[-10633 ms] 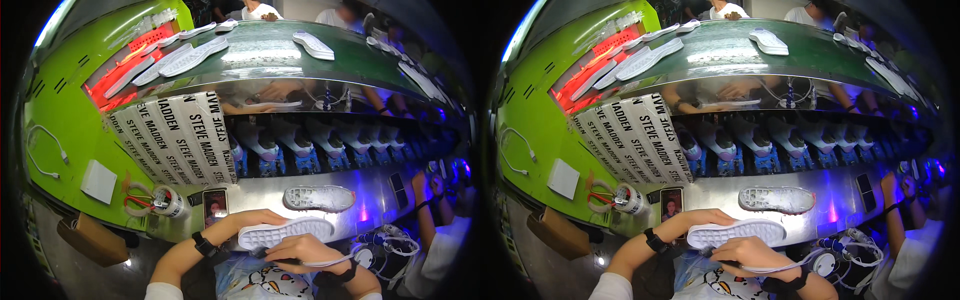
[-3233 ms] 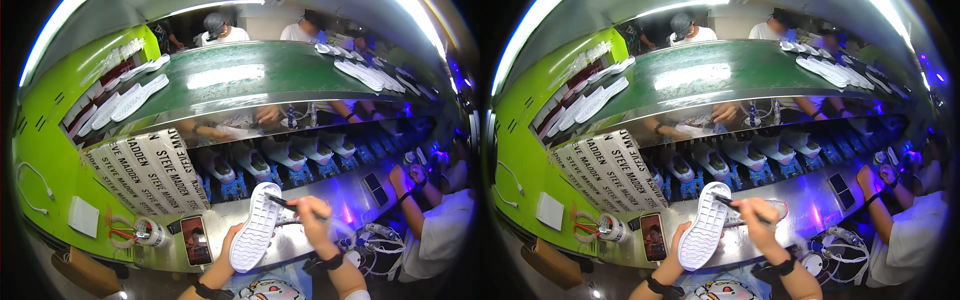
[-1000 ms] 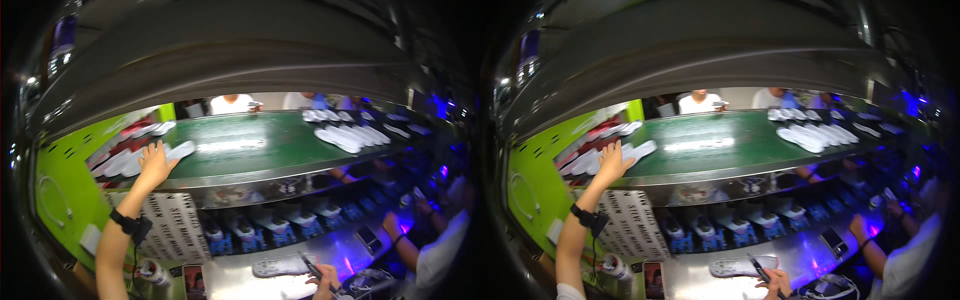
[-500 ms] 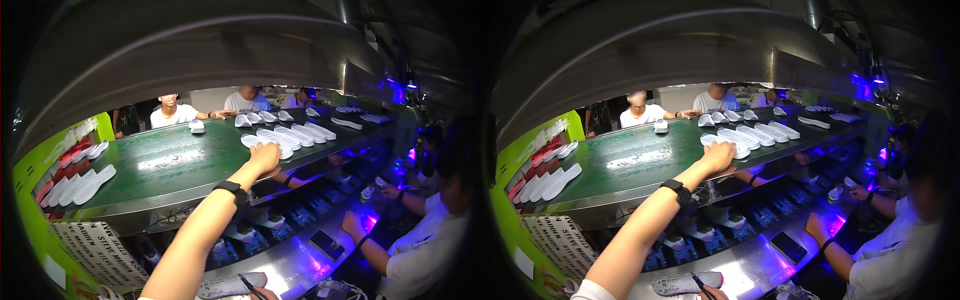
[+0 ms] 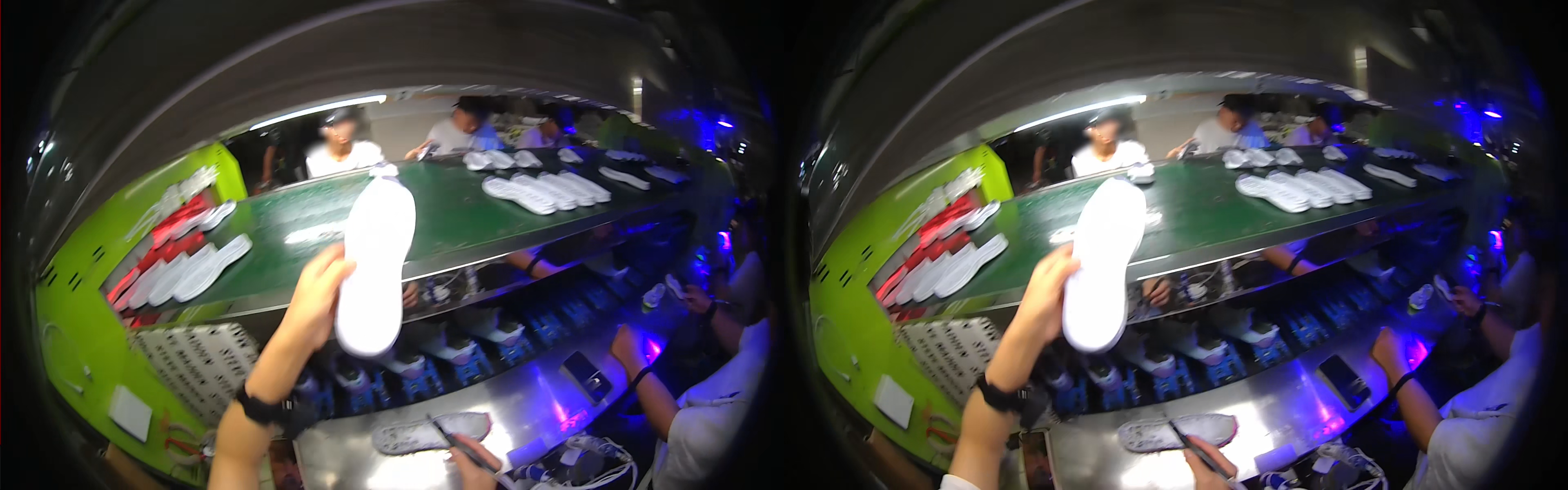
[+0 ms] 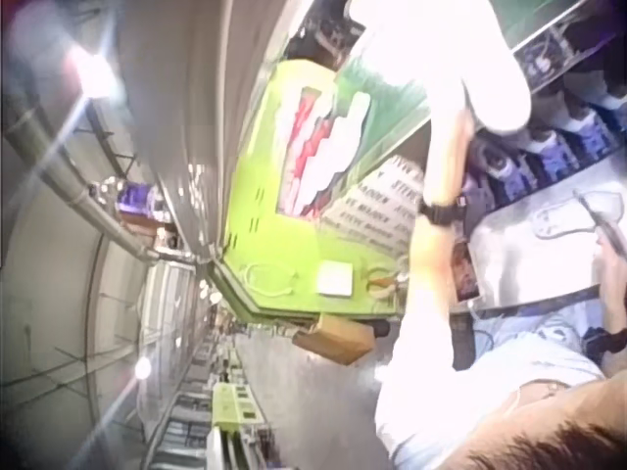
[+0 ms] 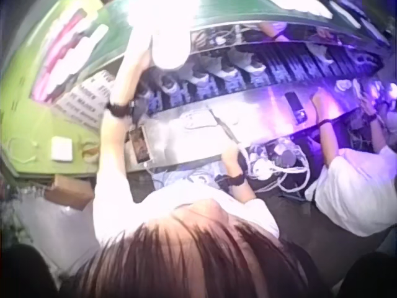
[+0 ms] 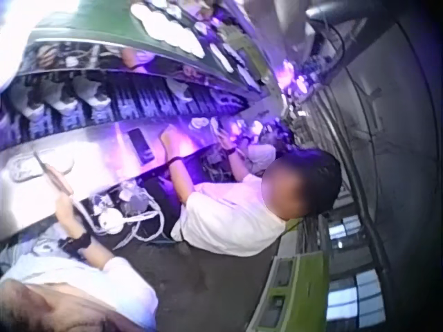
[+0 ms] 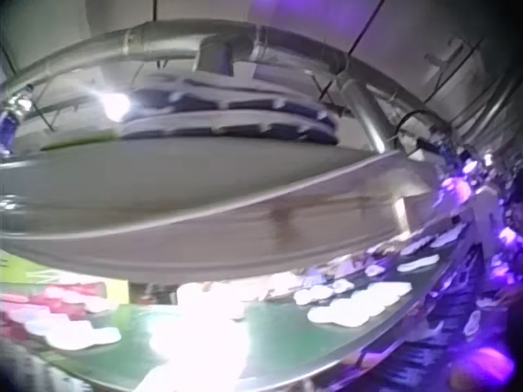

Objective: The person repeatedly picks up white shoe insoles from a conveyor belt, scrubs them with a brush, and places them back on the belt. The task is performed in a repetitive loop with multiple insoles moving along the line.

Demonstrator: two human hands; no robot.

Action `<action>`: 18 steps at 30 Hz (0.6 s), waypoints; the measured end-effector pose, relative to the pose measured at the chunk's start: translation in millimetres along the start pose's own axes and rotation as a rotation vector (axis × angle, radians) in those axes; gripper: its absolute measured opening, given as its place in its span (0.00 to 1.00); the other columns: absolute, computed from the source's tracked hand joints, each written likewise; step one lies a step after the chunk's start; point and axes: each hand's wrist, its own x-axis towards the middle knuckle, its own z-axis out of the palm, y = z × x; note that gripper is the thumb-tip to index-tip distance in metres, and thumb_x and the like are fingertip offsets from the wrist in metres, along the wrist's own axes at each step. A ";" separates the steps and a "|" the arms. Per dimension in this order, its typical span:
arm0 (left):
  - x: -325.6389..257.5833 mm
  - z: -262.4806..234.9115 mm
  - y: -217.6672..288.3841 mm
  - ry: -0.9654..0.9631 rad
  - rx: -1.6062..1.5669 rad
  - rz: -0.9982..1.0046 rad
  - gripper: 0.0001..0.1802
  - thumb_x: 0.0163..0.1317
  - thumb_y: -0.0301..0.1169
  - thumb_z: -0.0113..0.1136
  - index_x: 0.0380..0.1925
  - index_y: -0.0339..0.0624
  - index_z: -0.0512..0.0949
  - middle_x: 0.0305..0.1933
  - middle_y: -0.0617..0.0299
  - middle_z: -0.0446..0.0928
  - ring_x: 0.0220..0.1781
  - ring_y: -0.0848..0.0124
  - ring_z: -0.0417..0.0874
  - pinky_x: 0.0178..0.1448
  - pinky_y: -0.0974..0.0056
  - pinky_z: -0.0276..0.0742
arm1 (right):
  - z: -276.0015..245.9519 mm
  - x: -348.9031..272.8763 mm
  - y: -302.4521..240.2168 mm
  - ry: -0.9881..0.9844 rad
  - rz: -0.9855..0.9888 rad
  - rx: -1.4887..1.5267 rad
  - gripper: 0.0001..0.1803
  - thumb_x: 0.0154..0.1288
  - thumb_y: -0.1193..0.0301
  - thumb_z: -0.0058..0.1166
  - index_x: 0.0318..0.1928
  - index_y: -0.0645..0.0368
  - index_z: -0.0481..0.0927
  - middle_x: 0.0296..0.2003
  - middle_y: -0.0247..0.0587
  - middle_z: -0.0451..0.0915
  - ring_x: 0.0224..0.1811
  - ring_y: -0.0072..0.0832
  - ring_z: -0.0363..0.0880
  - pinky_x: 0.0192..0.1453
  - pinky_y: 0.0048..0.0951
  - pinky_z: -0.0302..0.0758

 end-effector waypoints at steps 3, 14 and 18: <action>-131.4 -74.6 -43.2 0.041 -0.484 -0.351 0.33 0.63 0.46 0.51 0.63 0.36 0.65 0.53 0.48 0.79 0.49 0.58 0.84 0.53 0.53 0.81 | 17.7 -2.4 -37.1 -0.100 0.007 0.070 0.09 0.64 0.75 0.57 0.43 0.65 0.82 0.37 0.41 0.81 0.43 0.30 0.77 0.48 0.28 0.73; -322.0 -66.5 -220.7 0.331 -1.215 -0.573 0.30 0.73 0.52 0.37 0.63 0.42 0.69 0.56 0.49 0.77 0.54 0.57 0.81 0.62 0.54 0.75 | 118.9 -21.7 -27.4 -0.591 -0.558 -0.390 0.16 0.47 0.81 0.65 0.41 0.61 0.85 0.34 0.40 0.85 0.29 0.32 0.76 0.37 0.29 0.72; -319.5 -72.3 -208.9 0.417 -1.023 -0.523 0.26 0.73 0.48 0.41 0.60 0.42 0.72 0.55 0.54 0.79 0.55 0.62 0.81 0.61 0.58 0.77 | 126.3 -11.1 -47.9 -0.671 -0.395 -0.294 0.16 0.48 0.79 0.66 0.41 0.57 0.86 0.29 0.36 0.83 0.29 0.32 0.75 0.36 0.29 0.71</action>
